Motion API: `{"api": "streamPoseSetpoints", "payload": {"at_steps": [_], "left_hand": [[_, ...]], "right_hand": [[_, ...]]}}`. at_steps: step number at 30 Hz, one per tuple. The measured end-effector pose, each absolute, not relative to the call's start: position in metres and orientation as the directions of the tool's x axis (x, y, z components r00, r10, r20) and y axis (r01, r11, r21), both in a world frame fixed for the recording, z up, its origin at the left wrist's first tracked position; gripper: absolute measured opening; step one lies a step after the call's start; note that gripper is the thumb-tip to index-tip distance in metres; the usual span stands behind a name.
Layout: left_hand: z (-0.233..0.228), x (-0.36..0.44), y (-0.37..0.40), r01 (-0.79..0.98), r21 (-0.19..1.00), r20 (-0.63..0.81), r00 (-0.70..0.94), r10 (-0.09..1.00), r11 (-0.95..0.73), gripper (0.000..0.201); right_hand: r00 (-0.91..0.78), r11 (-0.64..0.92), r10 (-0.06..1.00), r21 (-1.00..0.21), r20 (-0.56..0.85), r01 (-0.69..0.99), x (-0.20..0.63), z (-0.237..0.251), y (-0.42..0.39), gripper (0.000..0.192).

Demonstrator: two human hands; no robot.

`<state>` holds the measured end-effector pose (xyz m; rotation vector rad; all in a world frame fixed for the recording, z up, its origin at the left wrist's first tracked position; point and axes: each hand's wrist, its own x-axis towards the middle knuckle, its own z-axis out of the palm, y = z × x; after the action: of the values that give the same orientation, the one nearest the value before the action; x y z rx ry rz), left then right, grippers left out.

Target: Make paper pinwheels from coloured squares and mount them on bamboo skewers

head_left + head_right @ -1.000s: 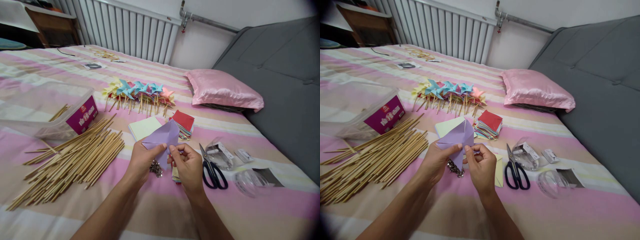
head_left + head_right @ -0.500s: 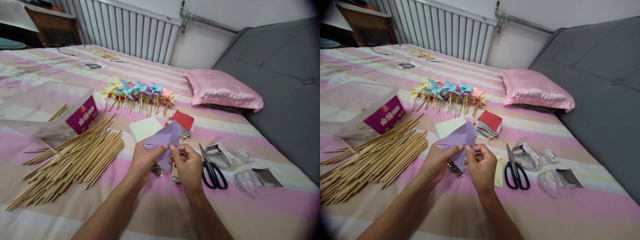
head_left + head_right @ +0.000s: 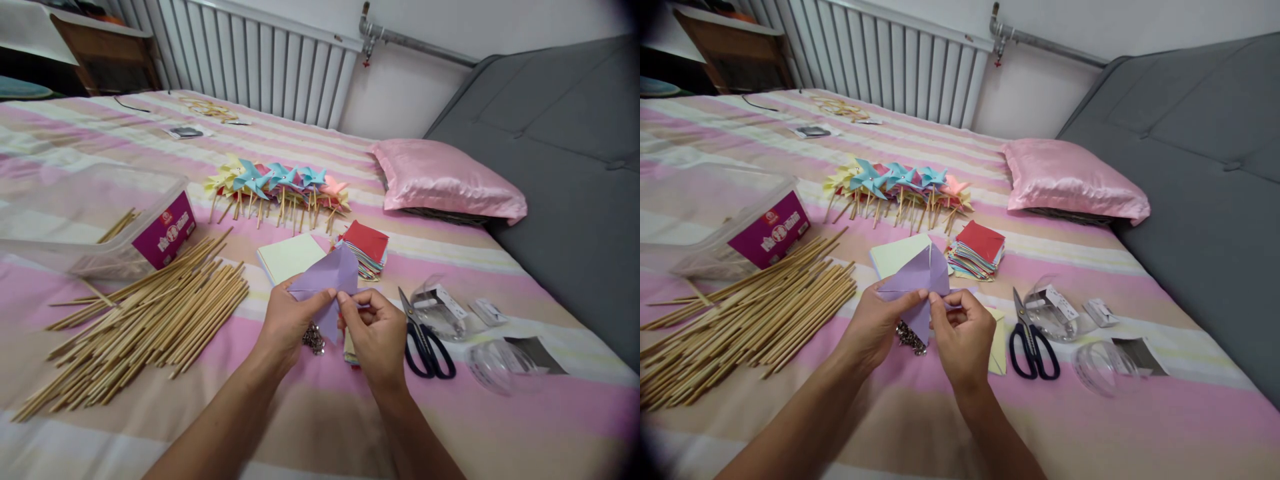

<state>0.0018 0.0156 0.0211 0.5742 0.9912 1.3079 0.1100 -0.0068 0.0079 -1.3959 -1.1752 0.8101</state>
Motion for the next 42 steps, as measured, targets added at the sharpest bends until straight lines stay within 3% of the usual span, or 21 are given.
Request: {"api": "streamPoseSetpoints", "payload": {"at_steps": [4,8,13,20,25,31,42], "left_hand": [[0.021,0.002,0.016,-0.567,0.802,-0.259,-0.049,0.965,0.186,0.029],[0.020,0.002,0.015,-0.593,0.779,-0.263,-0.013,0.965,0.205,0.031],[0.019,0.003,0.013,-0.587,0.779,-0.267,0.007,0.964,0.220,0.031],[0.020,0.003,0.012,-0.530,0.815,-0.250,0.045,0.967,0.235,0.034],[0.022,-0.011,0.016,-0.393,0.874,-0.189,0.266,0.945,0.286,0.030],[0.023,-0.020,0.018,-0.259,0.907,-0.221,0.381,0.898,0.333,0.026],[0.016,-0.017,0.017,-0.089,0.941,-0.276,0.357,0.892,0.327,0.024]], "right_hand": [[0.325,0.158,0.926,-0.979,0.191,0.125,0.108,0.004,-0.005,0.028],[0.362,0.223,0.911,-0.974,0.197,-0.032,0.106,0.003,-0.004,0.042],[0.376,0.247,0.907,-0.962,0.189,-0.114,0.106,0.003,-0.004,0.058],[0.332,0.197,0.933,-0.968,0.137,-0.156,0.112,0.003,0.002,0.057],[0.244,0.053,0.970,-0.963,-0.013,-0.264,0.129,0.012,0.009,0.056],[0.045,-0.096,0.993,-0.973,-0.108,-0.211,0.146,0.018,0.011,0.059],[-0.074,-0.112,0.992,-0.990,-0.106,-0.084,0.151,0.015,0.010,0.060]]}}
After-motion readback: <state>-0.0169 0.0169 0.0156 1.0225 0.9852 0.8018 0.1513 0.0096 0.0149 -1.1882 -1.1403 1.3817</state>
